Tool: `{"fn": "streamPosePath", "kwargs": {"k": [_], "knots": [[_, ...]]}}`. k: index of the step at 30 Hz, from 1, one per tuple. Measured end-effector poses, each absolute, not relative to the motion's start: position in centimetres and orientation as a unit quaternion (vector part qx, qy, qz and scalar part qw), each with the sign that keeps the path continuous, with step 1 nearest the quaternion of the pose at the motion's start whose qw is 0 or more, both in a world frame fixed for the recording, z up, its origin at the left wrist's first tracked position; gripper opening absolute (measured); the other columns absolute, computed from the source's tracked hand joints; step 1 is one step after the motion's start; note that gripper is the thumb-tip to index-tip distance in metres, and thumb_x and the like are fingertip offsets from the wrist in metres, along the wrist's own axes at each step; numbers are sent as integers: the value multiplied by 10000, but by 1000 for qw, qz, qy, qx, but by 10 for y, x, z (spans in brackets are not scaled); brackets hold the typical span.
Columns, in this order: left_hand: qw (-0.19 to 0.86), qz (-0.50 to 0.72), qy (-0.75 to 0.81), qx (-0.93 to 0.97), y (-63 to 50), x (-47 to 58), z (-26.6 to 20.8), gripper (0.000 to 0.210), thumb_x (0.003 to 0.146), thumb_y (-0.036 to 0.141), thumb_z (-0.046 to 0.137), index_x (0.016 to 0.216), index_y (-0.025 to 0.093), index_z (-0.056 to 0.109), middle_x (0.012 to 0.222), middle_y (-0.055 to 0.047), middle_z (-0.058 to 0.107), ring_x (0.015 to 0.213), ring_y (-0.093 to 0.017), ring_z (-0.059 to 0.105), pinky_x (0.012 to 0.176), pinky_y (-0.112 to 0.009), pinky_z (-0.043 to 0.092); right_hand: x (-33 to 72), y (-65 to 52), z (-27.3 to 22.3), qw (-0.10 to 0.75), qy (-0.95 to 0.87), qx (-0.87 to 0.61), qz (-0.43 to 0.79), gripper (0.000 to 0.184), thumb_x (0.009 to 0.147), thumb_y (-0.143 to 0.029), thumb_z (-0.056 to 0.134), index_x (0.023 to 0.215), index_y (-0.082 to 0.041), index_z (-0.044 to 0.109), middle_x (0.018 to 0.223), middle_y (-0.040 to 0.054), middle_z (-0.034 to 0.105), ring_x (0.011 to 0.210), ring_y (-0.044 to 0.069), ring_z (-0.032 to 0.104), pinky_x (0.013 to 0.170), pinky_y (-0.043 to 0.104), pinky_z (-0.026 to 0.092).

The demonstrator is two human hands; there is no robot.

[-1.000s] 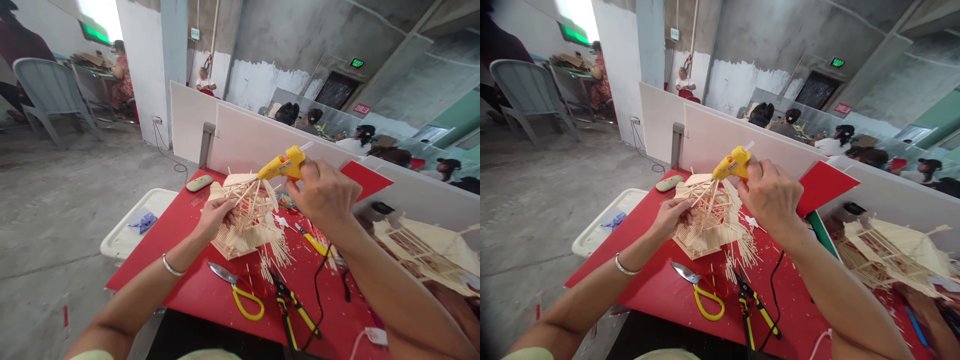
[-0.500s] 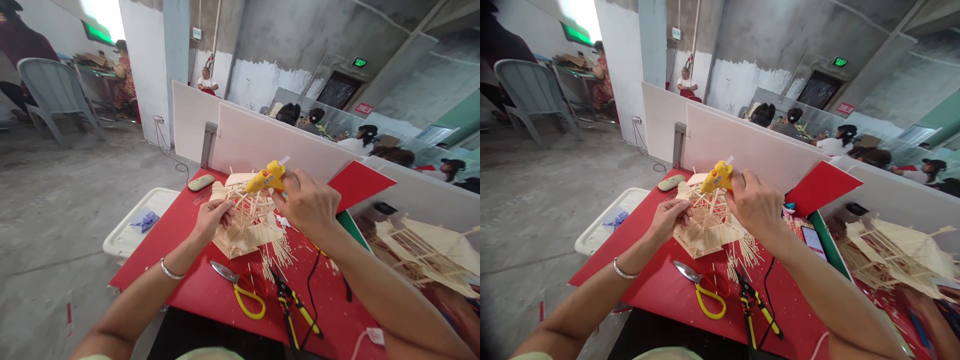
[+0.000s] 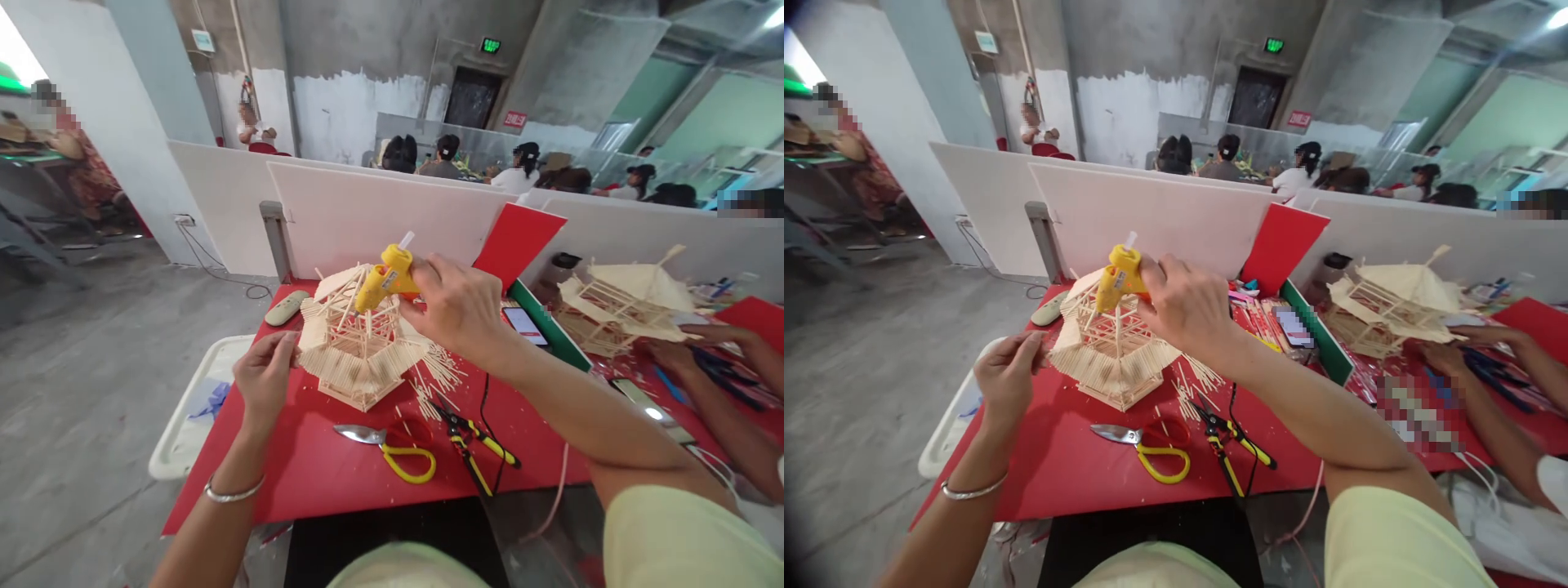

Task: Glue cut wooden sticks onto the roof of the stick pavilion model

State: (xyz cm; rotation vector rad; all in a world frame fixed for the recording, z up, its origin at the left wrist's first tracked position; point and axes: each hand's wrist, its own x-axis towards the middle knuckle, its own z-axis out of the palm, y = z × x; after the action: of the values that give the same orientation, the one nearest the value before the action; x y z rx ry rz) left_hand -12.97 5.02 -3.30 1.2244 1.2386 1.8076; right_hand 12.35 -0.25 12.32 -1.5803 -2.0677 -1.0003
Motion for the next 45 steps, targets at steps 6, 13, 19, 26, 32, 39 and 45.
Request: {"fn": "streamPosePath", "kwargs": {"k": [6,13,19,26,32,39,45], "knots": [[237,722,503,411,35,-137,-44,217,820,358,698,859,149,746,618,17,617,512,-92,514,476,-216,406,134,-21,117,239,-691,-625,-273,490,887,-576,599,1207,-206,585,989,60,700,846,213,622,619,312,299],[219,736,495,406,-24,-104,-53,207,872,370,668,911,179,741,660,17,631,541,-104,529,532,-239,447,178,-71,74,347,-590,-726,-60,509,777,-664,683,1002,-217,588,753,9,653,644,179,574,596,311,411],[256,679,461,511,-61,-78,-46,174,910,345,634,906,206,739,683,2,638,576,-123,561,583,-257,485,222,-150,42,384,-453,-804,30,361,717,-585,678,894,-282,589,821,43,701,730,251,642,661,391,473],[328,610,422,585,-81,-26,-56,195,915,357,633,899,205,752,653,-16,633,570,-138,555,573,-271,474,253,-207,37,379,-329,-864,-43,283,707,-622,618,771,-362,525,765,97,667,812,369,646,672,509,422],[327,529,421,660,-97,7,-76,225,914,372,620,860,211,767,691,-47,692,608,-168,600,615,-293,486,288,-197,-12,350,-388,-852,15,345,762,-643,580,879,-320,555,803,74,691,797,338,652,668,426,443],[315,437,467,701,-96,31,-122,177,895,307,620,848,220,767,735,-31,722,629,-152,609,646,-257,460,311,-162,-85,124,-425,-894,73,502,946,-543,424,1254,-181,586,915,161,738,815,313,686,653,356,426],[330,392,465,722,-93,52,-140,180,880,273,607,850,226,777,803,-44,747,700,-174,656,684,-267,487,320,-151,-125,36,-400,-911,95,541,985,-487,345,1332,-122,541,979,202,740,874,350,718,689,408,486]]}}
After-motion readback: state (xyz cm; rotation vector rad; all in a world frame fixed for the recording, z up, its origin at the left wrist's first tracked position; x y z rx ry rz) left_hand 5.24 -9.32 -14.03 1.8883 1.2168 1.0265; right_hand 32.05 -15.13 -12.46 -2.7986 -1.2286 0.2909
